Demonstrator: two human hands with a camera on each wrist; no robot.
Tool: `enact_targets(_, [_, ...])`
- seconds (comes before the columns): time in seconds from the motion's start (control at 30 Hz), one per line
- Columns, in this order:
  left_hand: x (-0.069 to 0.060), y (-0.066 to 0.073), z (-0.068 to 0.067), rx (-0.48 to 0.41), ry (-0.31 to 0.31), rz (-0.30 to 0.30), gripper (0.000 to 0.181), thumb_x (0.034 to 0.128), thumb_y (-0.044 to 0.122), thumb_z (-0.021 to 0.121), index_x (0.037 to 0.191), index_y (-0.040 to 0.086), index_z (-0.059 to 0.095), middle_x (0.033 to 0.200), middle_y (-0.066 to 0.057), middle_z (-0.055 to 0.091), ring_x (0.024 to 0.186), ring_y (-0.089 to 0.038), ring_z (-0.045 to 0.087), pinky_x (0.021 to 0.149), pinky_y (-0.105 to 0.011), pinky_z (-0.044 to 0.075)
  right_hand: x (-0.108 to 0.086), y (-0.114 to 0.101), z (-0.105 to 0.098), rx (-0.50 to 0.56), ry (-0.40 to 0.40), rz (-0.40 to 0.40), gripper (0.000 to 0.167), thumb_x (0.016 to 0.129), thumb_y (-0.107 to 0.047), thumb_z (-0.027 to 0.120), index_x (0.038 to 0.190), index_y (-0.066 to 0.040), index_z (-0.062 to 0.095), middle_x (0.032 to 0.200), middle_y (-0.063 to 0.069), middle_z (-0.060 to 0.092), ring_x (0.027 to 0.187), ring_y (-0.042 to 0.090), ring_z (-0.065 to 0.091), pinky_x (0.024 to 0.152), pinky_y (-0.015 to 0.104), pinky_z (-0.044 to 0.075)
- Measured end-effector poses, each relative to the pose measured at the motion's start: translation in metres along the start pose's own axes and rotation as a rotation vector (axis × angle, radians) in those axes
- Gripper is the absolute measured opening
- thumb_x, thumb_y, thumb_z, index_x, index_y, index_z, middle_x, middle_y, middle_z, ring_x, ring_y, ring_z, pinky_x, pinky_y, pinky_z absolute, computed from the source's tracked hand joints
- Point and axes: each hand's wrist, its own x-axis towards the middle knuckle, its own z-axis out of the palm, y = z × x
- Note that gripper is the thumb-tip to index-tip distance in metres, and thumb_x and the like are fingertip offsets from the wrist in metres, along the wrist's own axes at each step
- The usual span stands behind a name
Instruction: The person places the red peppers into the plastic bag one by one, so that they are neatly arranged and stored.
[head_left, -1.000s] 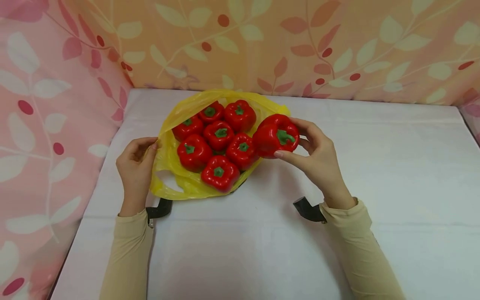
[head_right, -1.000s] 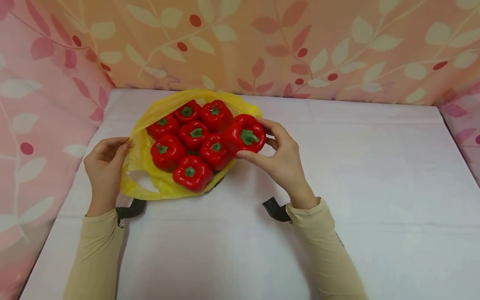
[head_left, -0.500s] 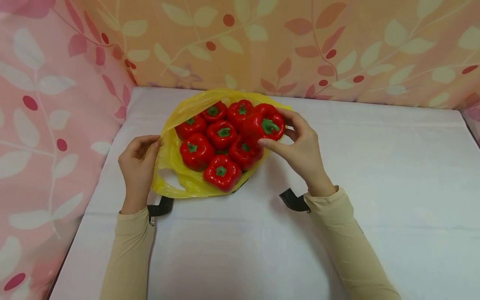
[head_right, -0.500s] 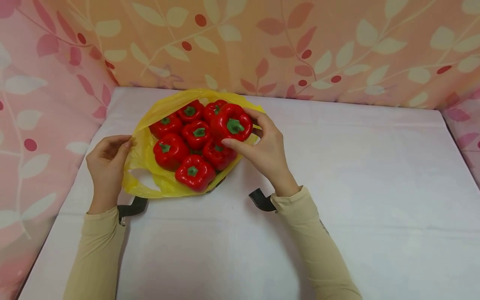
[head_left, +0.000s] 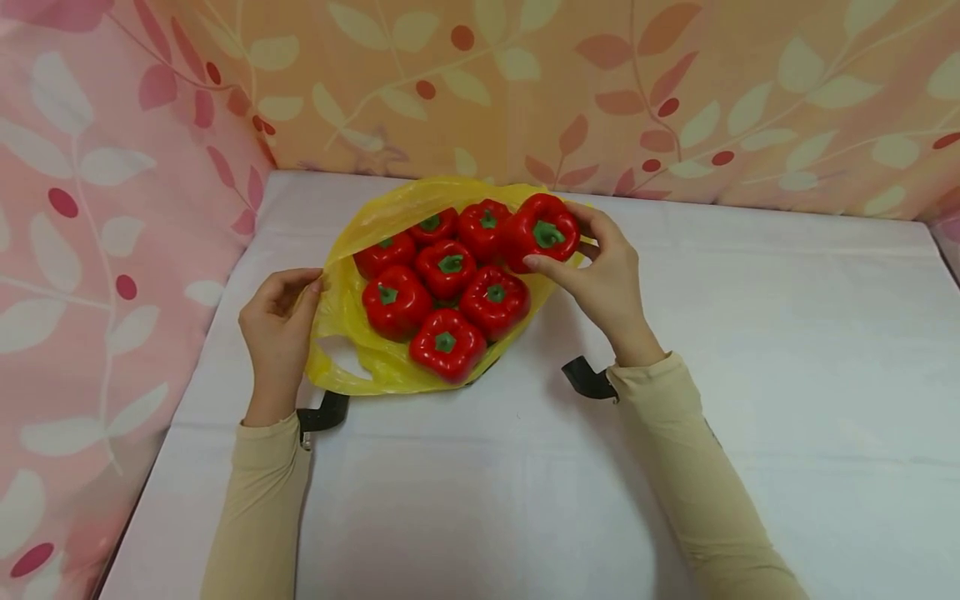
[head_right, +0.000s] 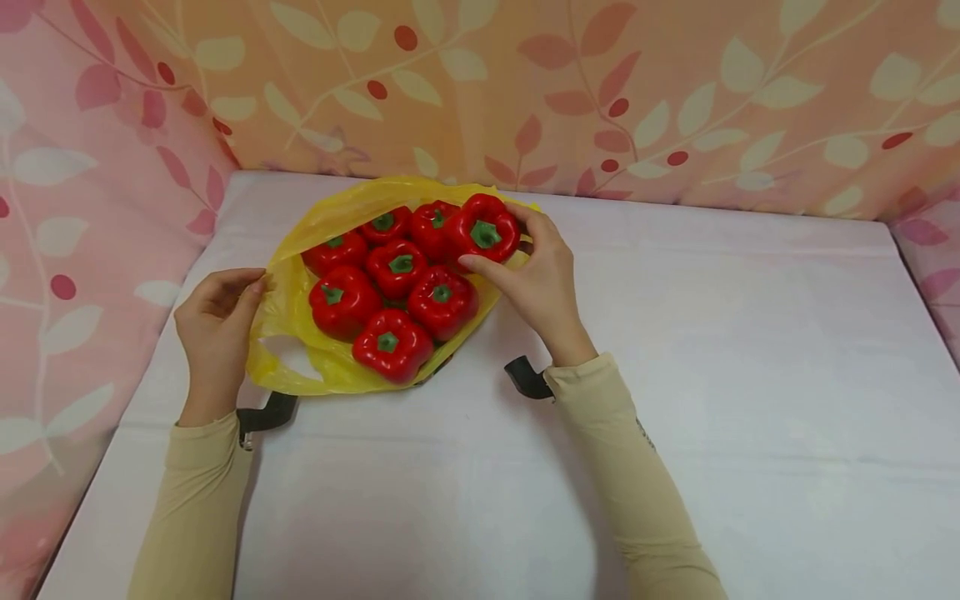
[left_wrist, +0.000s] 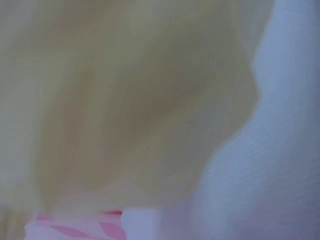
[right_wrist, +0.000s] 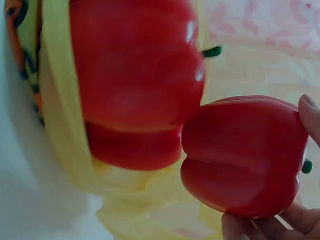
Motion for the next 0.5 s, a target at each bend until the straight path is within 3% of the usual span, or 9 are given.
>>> enact_targets(0.5, [-0.001, 0.001, 0.001, -0.021, -0.003, -0.003, 0.014, 0.0866, -0.001, 0.064, 0.098, -0.009, 0.068, 0.093, -0.014, 0.067, 0.082, -0.009, 0.064, 0.079, -0.018, 0.051, 0.007, 0.02, 0.002, -0.103, -0.092, 0.1, 0.072, 0.074, -0.03, 0.081, 0.132, -0.003, 0.05, 0.126, 0.008, 0.054, 0.112, 0.02, 0.051, 0.094, 0.037, 0.046])
